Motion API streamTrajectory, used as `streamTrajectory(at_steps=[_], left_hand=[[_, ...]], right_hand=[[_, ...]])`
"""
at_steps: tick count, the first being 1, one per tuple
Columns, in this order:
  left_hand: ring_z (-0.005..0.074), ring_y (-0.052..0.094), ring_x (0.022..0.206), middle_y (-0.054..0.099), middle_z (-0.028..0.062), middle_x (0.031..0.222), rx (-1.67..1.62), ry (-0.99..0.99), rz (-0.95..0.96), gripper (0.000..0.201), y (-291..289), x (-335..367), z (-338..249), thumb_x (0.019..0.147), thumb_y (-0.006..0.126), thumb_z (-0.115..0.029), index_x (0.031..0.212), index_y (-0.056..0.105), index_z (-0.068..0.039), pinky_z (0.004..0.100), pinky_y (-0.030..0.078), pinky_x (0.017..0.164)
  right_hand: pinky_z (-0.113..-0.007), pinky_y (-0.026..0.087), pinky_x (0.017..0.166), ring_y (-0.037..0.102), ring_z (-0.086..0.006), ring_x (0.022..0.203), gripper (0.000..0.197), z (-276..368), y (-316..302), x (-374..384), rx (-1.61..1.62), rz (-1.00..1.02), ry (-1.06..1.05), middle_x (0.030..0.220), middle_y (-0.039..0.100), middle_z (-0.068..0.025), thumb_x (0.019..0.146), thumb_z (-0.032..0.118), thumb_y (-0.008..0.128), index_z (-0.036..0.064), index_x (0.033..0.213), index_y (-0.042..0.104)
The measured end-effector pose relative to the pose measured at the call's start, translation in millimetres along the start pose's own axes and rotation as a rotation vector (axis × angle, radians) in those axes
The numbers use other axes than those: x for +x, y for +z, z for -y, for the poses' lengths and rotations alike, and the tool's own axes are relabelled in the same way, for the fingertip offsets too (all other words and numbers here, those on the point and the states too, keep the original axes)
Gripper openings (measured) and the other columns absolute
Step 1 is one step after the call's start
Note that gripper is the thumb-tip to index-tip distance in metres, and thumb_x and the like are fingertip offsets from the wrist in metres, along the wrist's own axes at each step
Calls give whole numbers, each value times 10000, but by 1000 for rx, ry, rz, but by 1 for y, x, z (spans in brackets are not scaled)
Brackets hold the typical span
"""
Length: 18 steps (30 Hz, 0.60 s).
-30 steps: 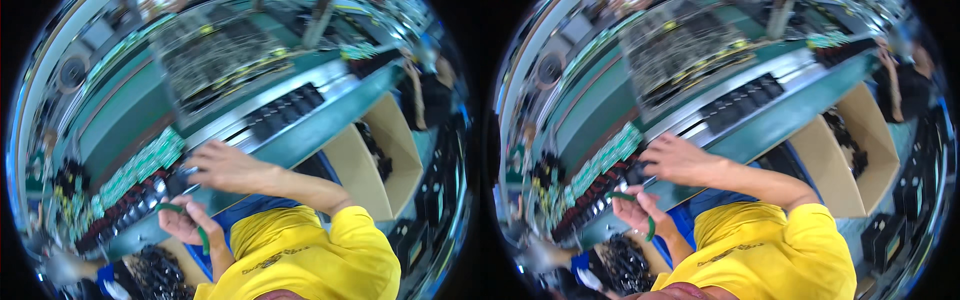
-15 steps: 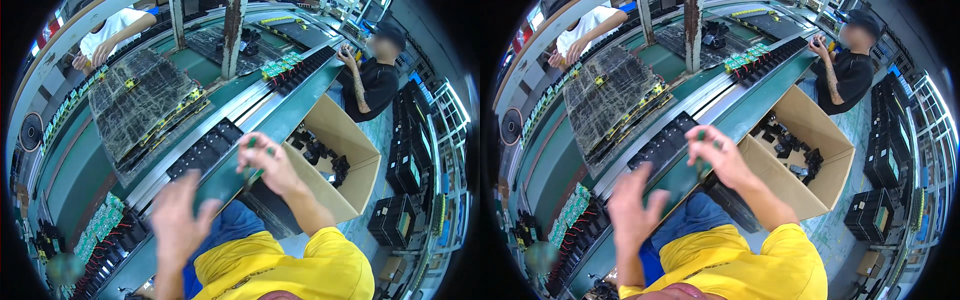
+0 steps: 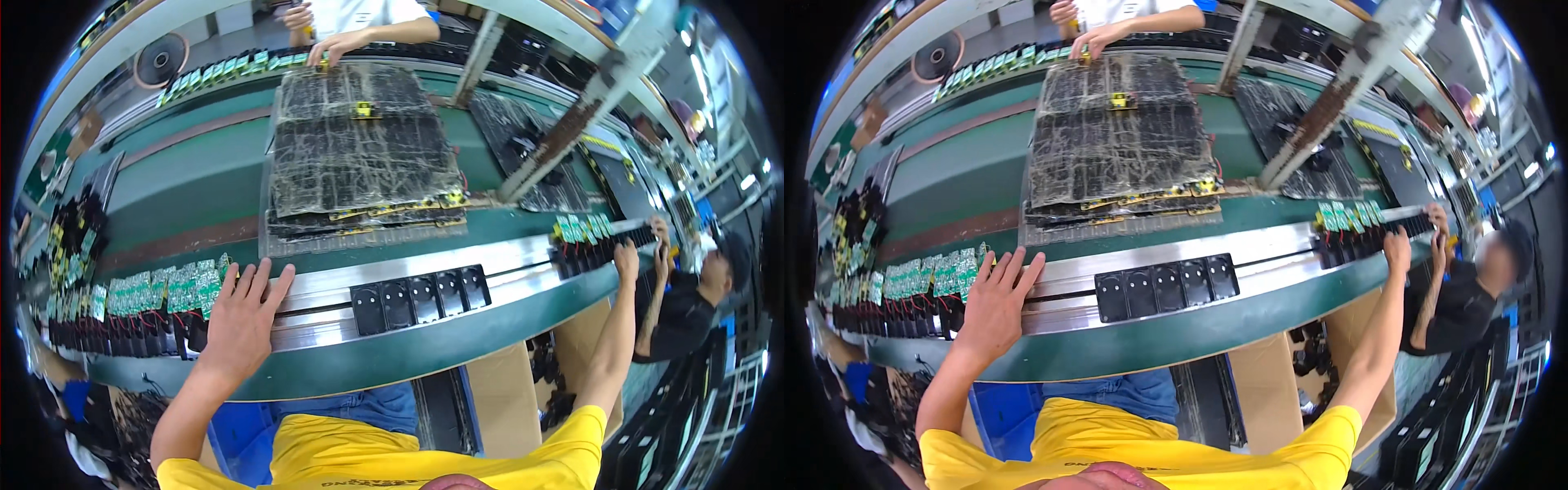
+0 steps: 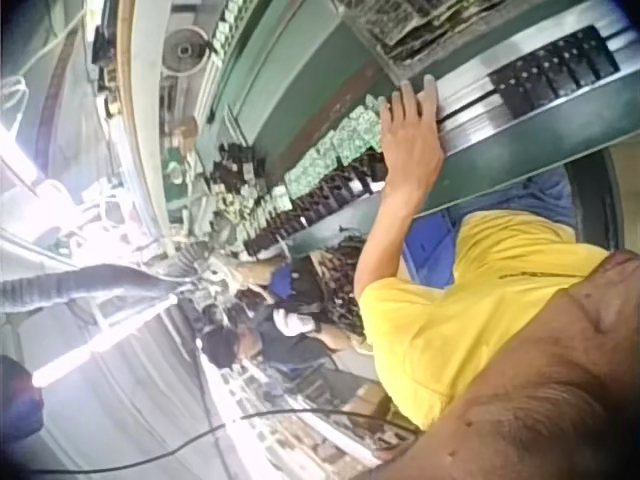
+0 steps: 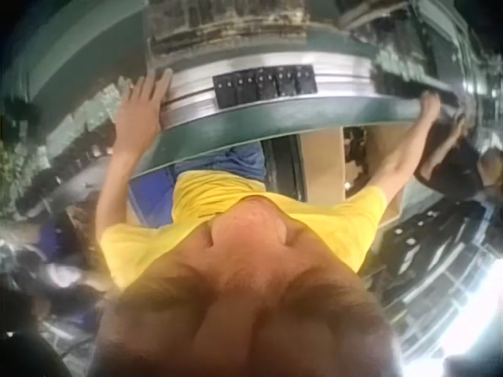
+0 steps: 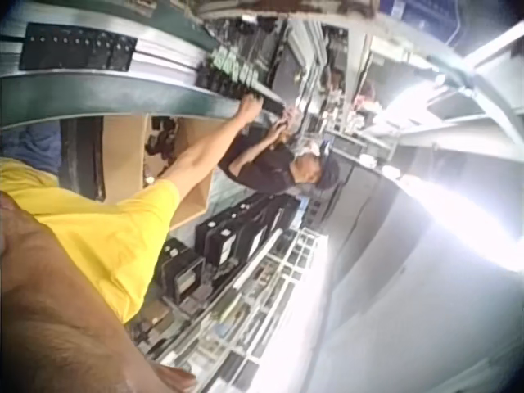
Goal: Assembling small electronic circuit boards into a plastic rack and trimming component leads using pliers on a production line.
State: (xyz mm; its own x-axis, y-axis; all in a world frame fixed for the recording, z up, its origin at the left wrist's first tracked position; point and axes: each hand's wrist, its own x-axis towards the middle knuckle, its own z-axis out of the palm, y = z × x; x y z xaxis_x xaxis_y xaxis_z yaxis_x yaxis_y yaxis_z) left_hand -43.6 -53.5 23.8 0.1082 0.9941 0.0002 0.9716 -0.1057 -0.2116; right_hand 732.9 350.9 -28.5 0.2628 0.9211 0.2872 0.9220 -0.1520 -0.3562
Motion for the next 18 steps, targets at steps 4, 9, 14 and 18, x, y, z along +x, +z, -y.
streamTrajectory(at_steps=[4,9,14,18], left_hand=[[374,511,1584,547,237,1691,31,-17,17,817,5,-9,15,924,658,-66,1713,446,-55,554,281,1386],[337,512,1593,566,209,1679,94,-40,62,833,18,-32,53,924,683,-70,1719,436,-56,540,251,1405],[305,508,1608,590,185,1660,87,-83,114,837,22,-67,102,916,704,-60,1710,442,-47,533,231,1420],[312,549,1560,624,154,1621,53,-22,61,785,2,-54,106,895,702,-22,1656,510,-58,526,244,1419]], right_hand=[[-532,574,1084,710,-495,1274,611,-83,16,36,-139,6,25,1441,752,-261,1040,314,607,18,1574,636],[-565,565,1112,699,-523,1320,593,-84,20,32,-257,61,50,1489,731,-263,1049,290,579,66,1598,604],[-580,572,1072,715,-519,1273,549,-12,11,-27,-283,80,-60,1486,730,-245,1060,277,574,133,1589,588],[-581,581,1038,725,-513,1236,514,30,11,-80,-244,40,-139,1478,733,-224,1068,268,573,171,1572,585]])
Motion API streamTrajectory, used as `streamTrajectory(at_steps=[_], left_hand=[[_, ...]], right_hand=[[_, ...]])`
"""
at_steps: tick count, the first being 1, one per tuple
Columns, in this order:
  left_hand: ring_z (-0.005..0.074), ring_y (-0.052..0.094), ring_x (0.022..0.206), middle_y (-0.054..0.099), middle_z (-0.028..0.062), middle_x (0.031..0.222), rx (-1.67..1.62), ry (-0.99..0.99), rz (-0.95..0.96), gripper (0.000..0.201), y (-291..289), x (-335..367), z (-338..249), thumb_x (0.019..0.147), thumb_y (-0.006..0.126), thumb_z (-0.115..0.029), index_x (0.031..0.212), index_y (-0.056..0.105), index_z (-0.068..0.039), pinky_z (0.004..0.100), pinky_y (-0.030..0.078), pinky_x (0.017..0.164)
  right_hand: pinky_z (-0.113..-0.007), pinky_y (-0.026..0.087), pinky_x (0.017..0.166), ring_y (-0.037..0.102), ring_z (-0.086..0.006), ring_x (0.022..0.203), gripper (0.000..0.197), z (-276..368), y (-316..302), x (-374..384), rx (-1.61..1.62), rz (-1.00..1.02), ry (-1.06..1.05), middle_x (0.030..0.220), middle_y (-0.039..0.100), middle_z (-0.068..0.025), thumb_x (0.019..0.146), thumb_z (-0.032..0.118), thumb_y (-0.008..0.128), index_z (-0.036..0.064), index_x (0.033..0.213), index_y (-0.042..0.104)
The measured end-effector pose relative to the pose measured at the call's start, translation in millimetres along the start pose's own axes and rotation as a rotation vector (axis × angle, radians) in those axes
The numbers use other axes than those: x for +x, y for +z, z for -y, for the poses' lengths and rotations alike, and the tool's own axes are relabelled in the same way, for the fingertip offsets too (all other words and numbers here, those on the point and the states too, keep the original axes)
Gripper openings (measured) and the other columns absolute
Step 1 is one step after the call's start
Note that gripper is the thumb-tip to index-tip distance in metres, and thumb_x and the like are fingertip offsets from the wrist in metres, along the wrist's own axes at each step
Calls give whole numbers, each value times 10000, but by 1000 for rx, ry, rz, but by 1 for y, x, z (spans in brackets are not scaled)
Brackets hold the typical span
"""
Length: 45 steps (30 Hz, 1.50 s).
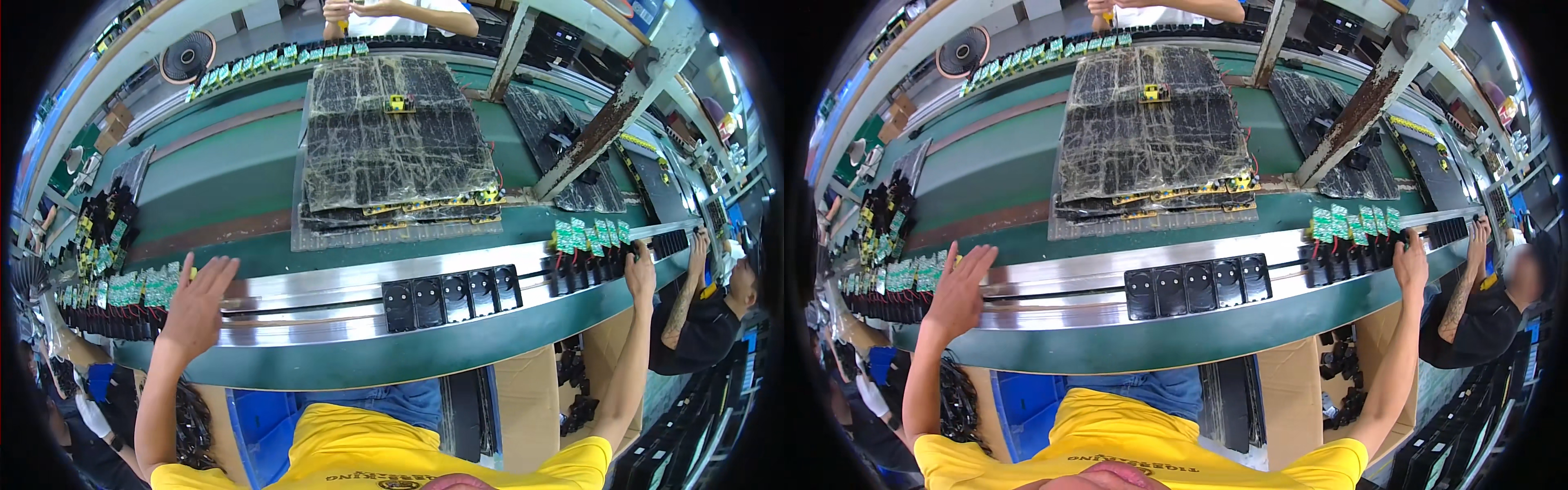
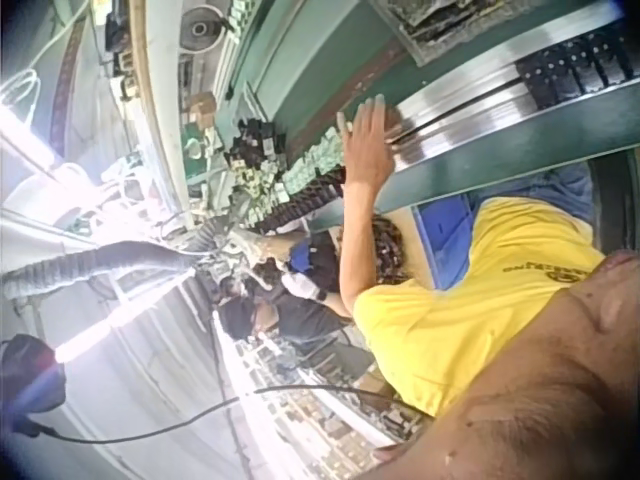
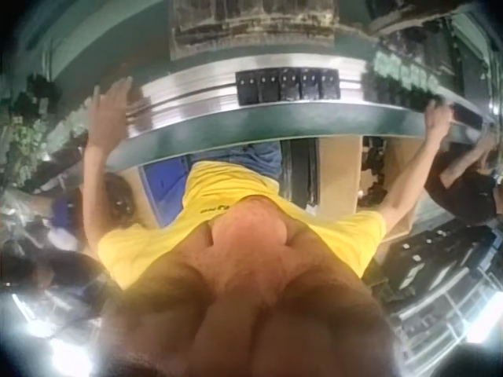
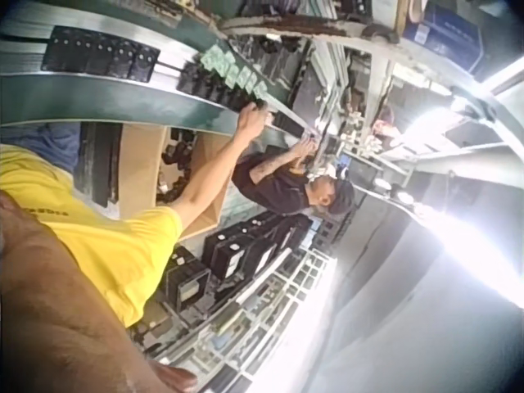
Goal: Assembling small electronic circuit boards into a plastic rack and trimming component leads using pliers on a production line.
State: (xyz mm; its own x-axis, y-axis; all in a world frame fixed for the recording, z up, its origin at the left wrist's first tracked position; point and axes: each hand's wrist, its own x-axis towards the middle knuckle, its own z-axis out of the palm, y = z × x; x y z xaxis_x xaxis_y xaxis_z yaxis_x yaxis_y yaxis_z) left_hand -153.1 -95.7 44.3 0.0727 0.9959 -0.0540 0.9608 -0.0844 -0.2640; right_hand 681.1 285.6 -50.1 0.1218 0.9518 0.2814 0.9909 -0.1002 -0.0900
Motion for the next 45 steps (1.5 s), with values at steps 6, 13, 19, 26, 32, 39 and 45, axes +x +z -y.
streamTrajectory(at_steps=[6,13,19,26,32,39,45], left_hand=[[353,665,1339,711,134,1446,-422,110,-390,467,-36,186,-6,998,740,-173,1451,678,-78,484,474,1233],[421,615,1449,700,192,1495,-306,-106,-232,715,-27,458,-69,1017,794,-547,1539,655,-78,527,523,1167],[389,751,1120,791,135,1217,-561,-92,-223,450,-9,476,-48,978,839,-427,1230,751,-64,478,601,922],[160,500,608,598,17,678,-1505,-410,-299,429,16,402,84,911,884,-395,740,682,-57,331,440,582],[150,432,517,581,34,655,-1233,-550,-94,503,74,371,82,808,999,-423,667,644,-96,348,351,445],[176,601,583,730,84,786,-1564,-732,-32,328,54,354,63,853,920,-296,835,769,-6,330,499,505],[154,595,601,730,68,821,-1894,-530,-261,271,-8,341,49,911,887,-272,941,769,-29,302,471,515]], right_hand=[[-547,598,993,746,-482,1195,488,89,-34,-62,37,-8,45,1390,767,-188,1075,236,595,166,1557,591],[-514,615,900,773,-462,1113,435,104,-54,-90,-107,-433,-15,1246,804,-131,1071,214,665,147,1497,615],[-342,548,796,662,-227,861,412,208,-151,-132,385,-154,-132,1022,748,-61,1013,46,761,60,1420,705],[-364,563,680,705,-204,738,561,421,-151,-154,501,-27,-520,996,824,-49,875,139,947,140,1412,786],[-463,619,619,761,-361,698,752,606,-74,-156,180,-73,-827,978,743,-178,937,668,816,-25,1213,720],[-416,605,598,751,-311,653,680,660,-44,-180,93,-150,-786,925,754,-170,910,610,842,-28,1109,720],[-437,618,643,798,-312,714,324,646,-135,-142,-21,-185,-778,925,816,-173,924,293,741,11,1083,737]])
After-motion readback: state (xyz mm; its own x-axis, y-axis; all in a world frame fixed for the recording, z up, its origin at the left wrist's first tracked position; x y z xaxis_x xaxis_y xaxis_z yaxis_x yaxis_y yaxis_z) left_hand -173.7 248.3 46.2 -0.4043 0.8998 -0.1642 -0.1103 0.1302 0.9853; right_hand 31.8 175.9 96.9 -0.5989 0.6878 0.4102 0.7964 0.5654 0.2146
